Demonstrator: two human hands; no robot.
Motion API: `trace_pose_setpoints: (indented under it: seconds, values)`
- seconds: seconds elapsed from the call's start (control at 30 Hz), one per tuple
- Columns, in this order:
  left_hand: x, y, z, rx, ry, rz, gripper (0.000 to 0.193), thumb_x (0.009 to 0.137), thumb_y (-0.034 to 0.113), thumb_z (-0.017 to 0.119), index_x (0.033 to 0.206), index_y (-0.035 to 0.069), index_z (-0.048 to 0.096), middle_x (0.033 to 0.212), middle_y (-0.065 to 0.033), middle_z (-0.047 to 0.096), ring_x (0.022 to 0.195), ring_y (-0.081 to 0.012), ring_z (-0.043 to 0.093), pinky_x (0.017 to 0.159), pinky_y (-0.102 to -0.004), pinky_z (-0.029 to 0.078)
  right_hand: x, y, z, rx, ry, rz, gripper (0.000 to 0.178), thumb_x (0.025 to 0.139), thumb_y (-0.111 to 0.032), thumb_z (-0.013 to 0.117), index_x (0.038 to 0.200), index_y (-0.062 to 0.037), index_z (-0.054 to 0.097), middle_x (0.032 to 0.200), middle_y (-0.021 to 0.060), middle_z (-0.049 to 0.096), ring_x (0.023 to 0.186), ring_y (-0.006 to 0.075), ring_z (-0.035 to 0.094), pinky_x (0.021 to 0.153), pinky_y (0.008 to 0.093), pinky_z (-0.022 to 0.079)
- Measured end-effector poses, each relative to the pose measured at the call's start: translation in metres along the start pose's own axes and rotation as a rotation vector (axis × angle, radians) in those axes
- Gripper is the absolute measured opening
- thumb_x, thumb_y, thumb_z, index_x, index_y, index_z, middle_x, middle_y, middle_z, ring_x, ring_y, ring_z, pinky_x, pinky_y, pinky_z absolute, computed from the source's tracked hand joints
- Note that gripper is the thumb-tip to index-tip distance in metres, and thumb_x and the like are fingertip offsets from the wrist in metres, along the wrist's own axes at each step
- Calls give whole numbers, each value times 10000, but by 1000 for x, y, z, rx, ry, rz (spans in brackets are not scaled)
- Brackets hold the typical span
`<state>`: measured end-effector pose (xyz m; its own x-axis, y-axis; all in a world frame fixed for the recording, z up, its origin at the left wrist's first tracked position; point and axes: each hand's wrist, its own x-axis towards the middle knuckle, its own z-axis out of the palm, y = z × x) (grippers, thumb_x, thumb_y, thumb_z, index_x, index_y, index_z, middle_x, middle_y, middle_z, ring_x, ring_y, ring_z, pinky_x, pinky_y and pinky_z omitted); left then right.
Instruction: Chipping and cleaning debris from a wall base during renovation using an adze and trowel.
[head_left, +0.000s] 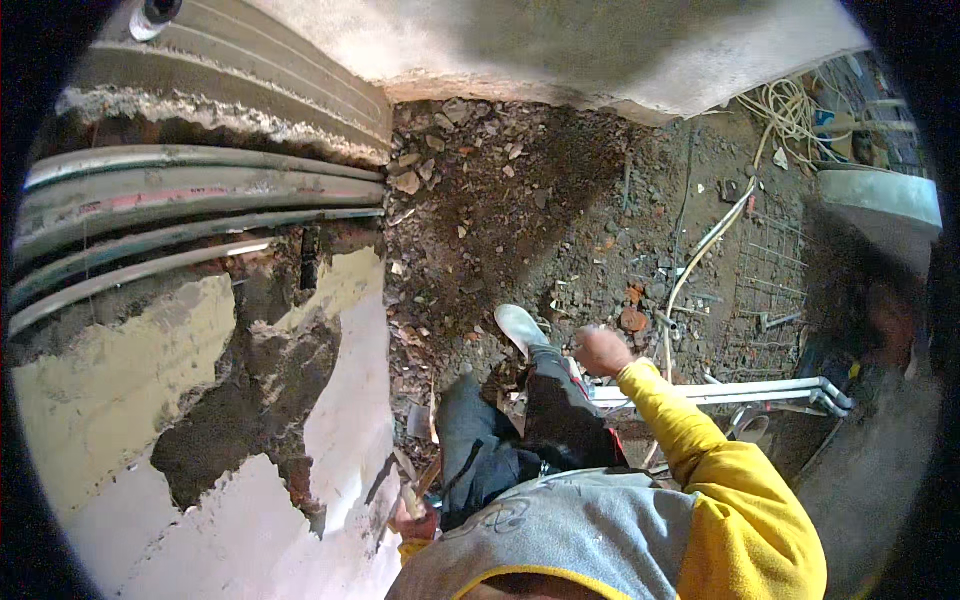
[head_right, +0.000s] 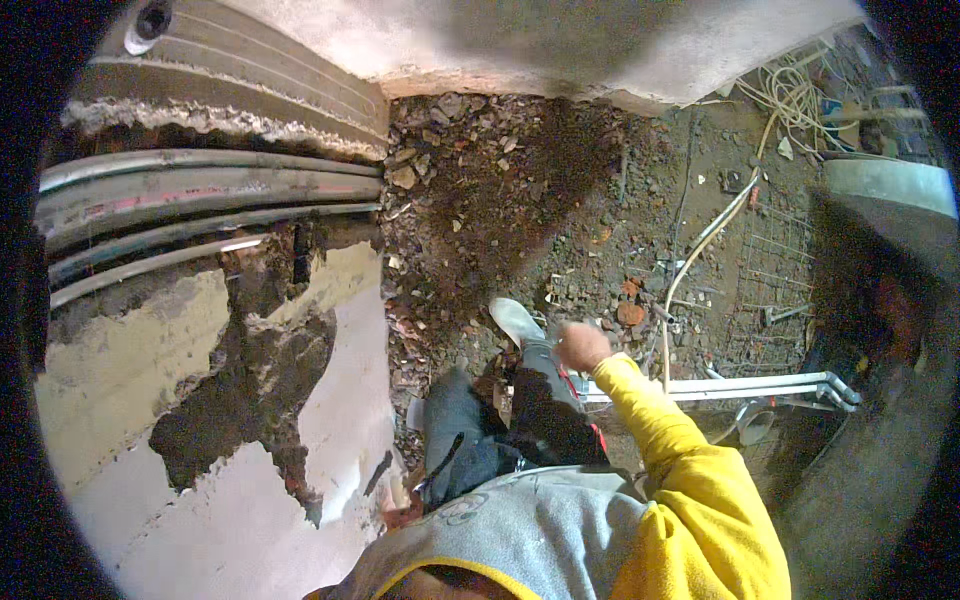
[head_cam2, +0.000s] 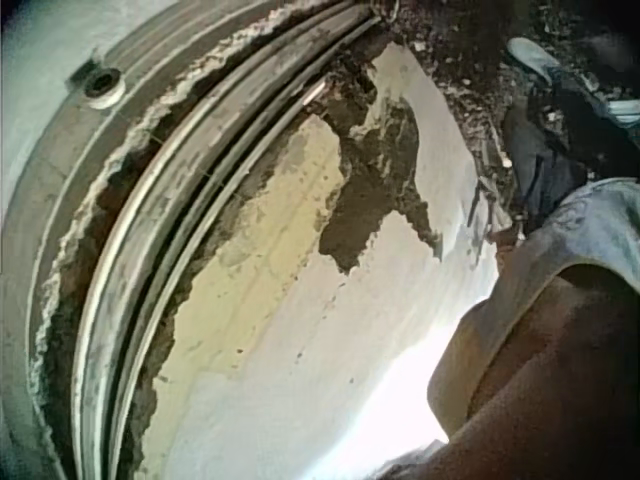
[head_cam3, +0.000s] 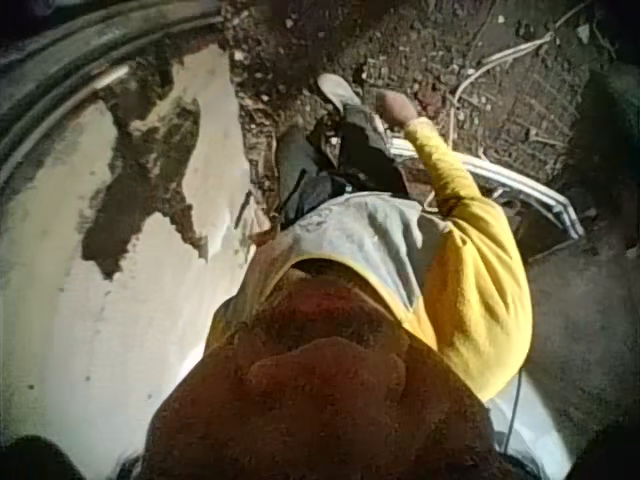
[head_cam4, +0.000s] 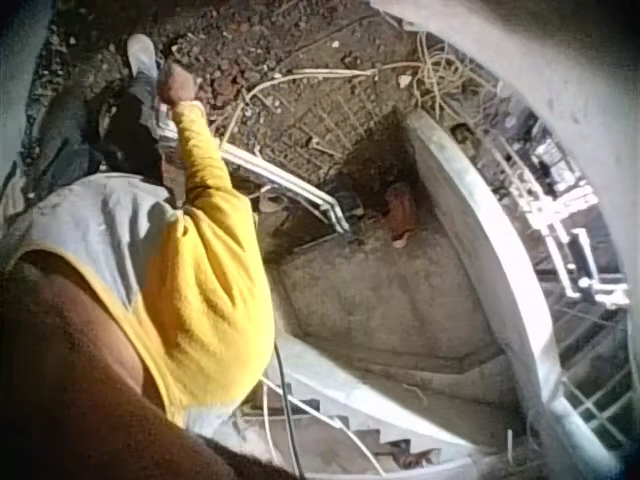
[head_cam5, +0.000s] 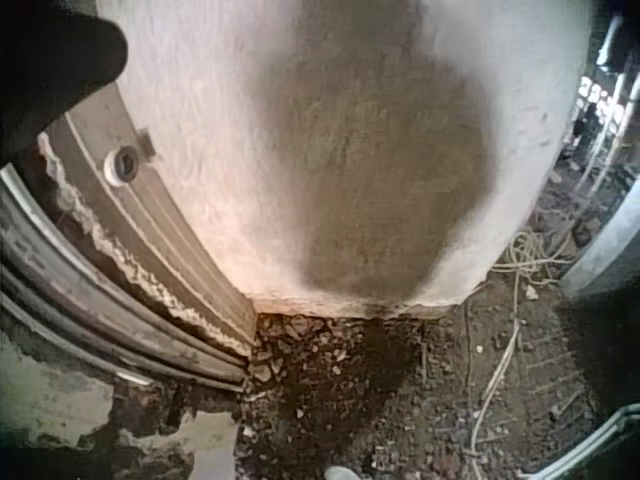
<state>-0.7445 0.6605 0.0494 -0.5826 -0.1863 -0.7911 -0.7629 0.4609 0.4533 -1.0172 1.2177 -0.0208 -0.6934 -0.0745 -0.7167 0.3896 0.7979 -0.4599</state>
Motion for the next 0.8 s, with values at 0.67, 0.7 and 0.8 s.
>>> trace_pose_setpoints:
  seconds: [0.67,0.7,0.8]
  values:
    - [218,500,162,324,-761,614,433,851,229,624,1212,17,513,1170,-164,551,1087,-285,532,934,-389,420,93,-99,-101,-150,98,-439,331,833,-413,558,957,-110,603,897,152,612,910,352,585,823,432,469]
    - [235,495,157,485,-896,700,455,852,243,620,1233,22,506,1199,-177,546,1126,-312,514,954,-408,403,87,-89,-108,-76,155,-269,318,835,-405,555,968,-120,606,909,148,616,933,352,578,815,438,477]
    - [250,500,151,784,-992,722,458,906,369,505,1217,33,521,1189,-182,549,1147,-346,486,961,-421,385,65,-46,-105,95,268,126,297,838,-389,549,989,-141,612,934,140,624,978,353,563,799,448,493]
